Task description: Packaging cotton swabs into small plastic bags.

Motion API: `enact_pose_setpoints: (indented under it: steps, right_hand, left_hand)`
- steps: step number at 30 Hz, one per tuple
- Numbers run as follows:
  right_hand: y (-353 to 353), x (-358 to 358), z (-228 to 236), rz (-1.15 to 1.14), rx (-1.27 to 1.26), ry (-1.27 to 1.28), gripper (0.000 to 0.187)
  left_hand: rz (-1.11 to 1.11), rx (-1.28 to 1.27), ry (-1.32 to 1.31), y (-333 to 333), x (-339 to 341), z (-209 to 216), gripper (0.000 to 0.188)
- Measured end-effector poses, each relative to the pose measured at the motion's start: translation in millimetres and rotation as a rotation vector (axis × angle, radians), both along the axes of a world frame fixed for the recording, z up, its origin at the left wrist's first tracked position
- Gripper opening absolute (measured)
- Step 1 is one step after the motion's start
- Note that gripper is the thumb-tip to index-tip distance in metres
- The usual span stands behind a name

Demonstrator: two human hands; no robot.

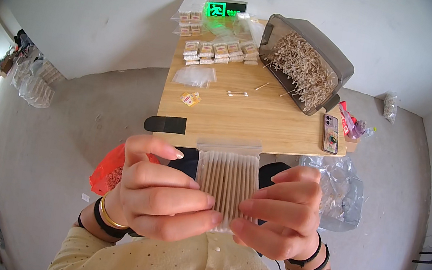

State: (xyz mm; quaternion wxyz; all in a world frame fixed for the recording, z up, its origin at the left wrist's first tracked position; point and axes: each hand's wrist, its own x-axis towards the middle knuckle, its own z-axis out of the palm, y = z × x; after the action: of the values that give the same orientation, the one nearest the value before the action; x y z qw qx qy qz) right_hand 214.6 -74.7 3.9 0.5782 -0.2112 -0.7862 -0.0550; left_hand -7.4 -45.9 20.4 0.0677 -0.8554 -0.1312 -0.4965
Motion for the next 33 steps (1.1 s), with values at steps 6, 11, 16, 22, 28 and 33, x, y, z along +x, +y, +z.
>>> enact_pose_setpoints:
  steps: [6, 11, 16, 22, 28, 33]
  right_hand:
    - [-3.2, -1.1, 0.6, -0.006, -0.001, -0.015, 0.027]
    - [-4.4, -2.5, 3.4, -0.005, 0.024, -0.038, 0.029]
    - [-6.6, -4.7, 3.6, -0.015, 0.025, -0.04, 0.03]
    - [-8.6, -5.8, 3.5, -0.019, 0.021, -0.038, 0.03]
    - [-8.1, -5.4, 4.4, -0.027, 0.026, -0.042, 0.028]
    - [-7.0, -5.9, 2.9, -0.043, 0.062, -0.049, 0.027]
  left_hand:
    - [0.005, 0.015, 0.02, -3.2, -4.5, -0.6, 0.023]
    - [0.014, 0.046, -0.017, -6.7, -6.1, -3.3, 0.024]
    - [0.026, 0.078, -0.052, -8.1, -5.4, -7.0, 0.024]
    - [0.03, 0.094, -0.067, -9.0, -3.9, -8.3, 0.024]
    - [-0.005, 0.037, -0.008, -6.2, -5.9, -3.9, 0.023]
    - [0.033, 0.0, 0.035, -6.7, -4.0, 0.2, 0.021]
